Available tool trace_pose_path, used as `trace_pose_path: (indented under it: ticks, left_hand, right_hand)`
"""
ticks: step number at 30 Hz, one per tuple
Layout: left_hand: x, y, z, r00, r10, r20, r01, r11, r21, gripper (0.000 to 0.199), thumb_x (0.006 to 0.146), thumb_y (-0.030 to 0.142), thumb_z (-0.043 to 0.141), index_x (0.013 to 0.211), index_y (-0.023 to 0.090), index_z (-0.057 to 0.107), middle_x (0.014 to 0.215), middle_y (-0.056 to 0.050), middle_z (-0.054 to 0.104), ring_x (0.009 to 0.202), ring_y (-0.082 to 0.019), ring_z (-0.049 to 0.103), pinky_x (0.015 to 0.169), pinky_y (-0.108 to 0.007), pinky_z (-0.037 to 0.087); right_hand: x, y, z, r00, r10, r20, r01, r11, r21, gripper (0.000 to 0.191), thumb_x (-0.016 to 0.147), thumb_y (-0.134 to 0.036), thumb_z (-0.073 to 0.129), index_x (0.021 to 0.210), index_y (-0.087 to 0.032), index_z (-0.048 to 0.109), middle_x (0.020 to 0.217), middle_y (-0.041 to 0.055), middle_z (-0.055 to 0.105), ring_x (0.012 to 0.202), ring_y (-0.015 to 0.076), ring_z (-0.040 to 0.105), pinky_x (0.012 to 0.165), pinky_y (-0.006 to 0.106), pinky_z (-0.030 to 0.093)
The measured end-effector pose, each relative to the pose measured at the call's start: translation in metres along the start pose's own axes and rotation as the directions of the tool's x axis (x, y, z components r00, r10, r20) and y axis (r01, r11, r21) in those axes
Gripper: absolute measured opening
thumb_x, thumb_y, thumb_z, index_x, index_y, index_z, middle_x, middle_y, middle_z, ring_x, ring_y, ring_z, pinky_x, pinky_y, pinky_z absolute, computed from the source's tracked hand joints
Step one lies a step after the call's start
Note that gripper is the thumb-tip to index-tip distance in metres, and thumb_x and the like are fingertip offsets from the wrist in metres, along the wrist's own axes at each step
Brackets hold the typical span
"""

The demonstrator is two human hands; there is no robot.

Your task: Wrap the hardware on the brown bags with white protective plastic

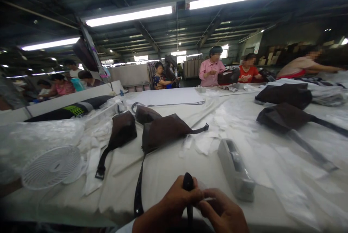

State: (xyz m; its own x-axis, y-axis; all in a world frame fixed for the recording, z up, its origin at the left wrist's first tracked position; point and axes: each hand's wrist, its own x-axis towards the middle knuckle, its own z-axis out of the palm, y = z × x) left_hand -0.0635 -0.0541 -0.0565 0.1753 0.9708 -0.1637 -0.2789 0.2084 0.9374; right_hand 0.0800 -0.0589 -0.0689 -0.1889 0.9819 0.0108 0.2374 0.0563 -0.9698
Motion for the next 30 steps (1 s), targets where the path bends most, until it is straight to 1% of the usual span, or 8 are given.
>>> trace_pose_path:
  ticks: [4, 7, 12, 15, 19, 24, 27, 30]
  left_hand:
    - [0.009, -0.010, -0.002, 0.995, 0.056, -0.080, -0.035, 0.967, 0.251, 0.027, 0.070, 0.033, 0.062, 0.055, 0.016, 0.049, 0.050, 0.001, 0.047, 0.050, -0.010, 0.043, 0.050, -0.023, 0.032]
    - [0.013, -0.016, -0.003, 0.991, 0.122, -0.056, -0.092, 0.922, 0.376, 0.022, 0.073, 0.029, 0.057, 0.057, 0.016, 0.050, 0.053, 0.002, 0.049, 0.053, -0.010, 0.044, 0.052, -0.023, 0.034]
    - [0.021, -0.015, -0.006, 0.986, 0.167, 0.025, -0.150, 0.799, 0.582, 0.018, 0.074, 0.028, 0.055, 0.061, 0.017, 0.049, 0.055, 0.004, 0.045, 0.055, -0.009, 0.039, 0.053, -0.022, 0.030]
    - [0.026, -0.011, -0.008, 0.976, 0.195, 0.094, -0.204, 0.684, 0.700, 0.018, 0.078, 0.028, 0.051, 0.063, 0.018, 0.049, 0.057, 0.004, 0.043, 0.056, -0.010, 0.039, 0.056, -0.023, 0.030]
    - [0.028, -0.007, -0.008, 0.929, 0.266, 0.257, -0.347, 0.388, 0.854, 0.009, 0.078, 0.024, 0.055, 0.070, 0.020, 0.052, 0.067, 0.000, 0.048, 0.063, -0.014, 0.043, 0.061, -0.026, 0.032]
    - [0.026, -0.002, -0.007, 0.898, 0.151, 0.413, -0.429, 0.092, 0.899, 0.011, 0.076, 0.018, 0.055, 0.086, 0.020, 0.054, 0.084, -0.006, 0.051, 0.071, -0.019, 0.049, 0.066, -0.029, 0.036]
    - [0.026, 0.001, -0.007, 0.894, 0.087, 0.439, -0.442, 0.024, 0.897, 0.014, 0.074, 0.011, 0.054, 0.087, 0.018, 0.054, 0.088, -0.008, 0.051, 0.075, -0.021, 0.049, 0.071, -0.032, 0.036]
    - [0.028, 0.003, -0.005, 0.896, 0.110, 0.429, -0.438, 0.067, 0.897, 0.013, 0.081, 0.008, 0.044, 0.079, 0.017, 0.054, 0.086, -0.010, 0.051, 0.078, -0.022, 0.049, 0.074, -0.034, 0.034]
  right_hand:
    - [0.011, 0.003, -0.004, 1.000, 0.027, -0.006, -0.027, 1.000, 0.000, 0.027, 0.067, -0.046, 0.066, 0.071, -0.019, 0.066, 0.060, 0.0032, 0.067, 0.058, 0.0203, 0.063, 0.056, 0.027, 0.049]
    - [0.014, 0.010, -0.004, 0.999, 0.033, -0.008, -0.033, 0.999, 0.023, 0.024, 0.070, -0.041, 0.065, 0.070, -0.017, 0.066, 0.062, 0.0038, 0.067, 0.060, 0.0193, 0.063, 0.057, 0.027, 0.048]
    - [0.012, 0.016, -0.008, 0.972, 0.061, -0.226, -0.040, 0.995, 0.096, 0.016, 0.071, -0.032, 0.066, 0.066, -0.017, 0.064, 0.054, -0.0003, 0.062, 0.048, 0.0135, 0.057, 0.048, 0.023, 0.044]
    - [0.011, 0.020, -0.013, 0.952, 0.075, -0.295, -0.025, 0.985, 0.169, 0.012, 0.071, -0.028, 0.065, 0.067, -0.017, 0.062, 0.052, -0.0023, 0.060, 0.044, 0.0111, 0.053, 0.044, 0.022, 0.043]
    - [0.012, 0.024, -0.015, 0.946, 0.053, -0.319, -0.012, 0.992, 0.129, 0.009, 0.071, -0.025, 0.062, 0.068, -0.017, 0.061, 0.050, -0.0030, 0.058, 0.042, 0.0113, 0.053, 0.042, 0.022, 0.042]
    - [0.011, 0.027, -0.013, 0.942, -0.005, -0.334, 0.000, 1.000, -0.015, 0.007, 0.073, -0.024, 0.057, 0.070, -0.019, 0.060, 0.055, -0.0036, 0.058, 0.047, 0.0131, 0.057, 0.046, 0.023, 0.045]
    - [0.008, 0.027, -0.014, 0.941, -0.025, -0.338, -0.003, 0.997, -0.083, 0.008, 0.075, -0.024, 0.055, 0.070, -0.020, 0.059, 0.056, -0.0035, 0.057, 0.047, 0.0131, 0.056, 0.048, 0.025, 0.045]
    - [0.005, 0.027, -0.014, 0.933, -0.096, -0.347, 0.023, 0.977, -0.210, 0.009, 0.075, -0.023, 0.054, 0.069, -0.020, 0.059, 0.060, -0.0024, 0.057, 0.052, 0.0134, 0.056, 0.054, 0.027, 0.045]
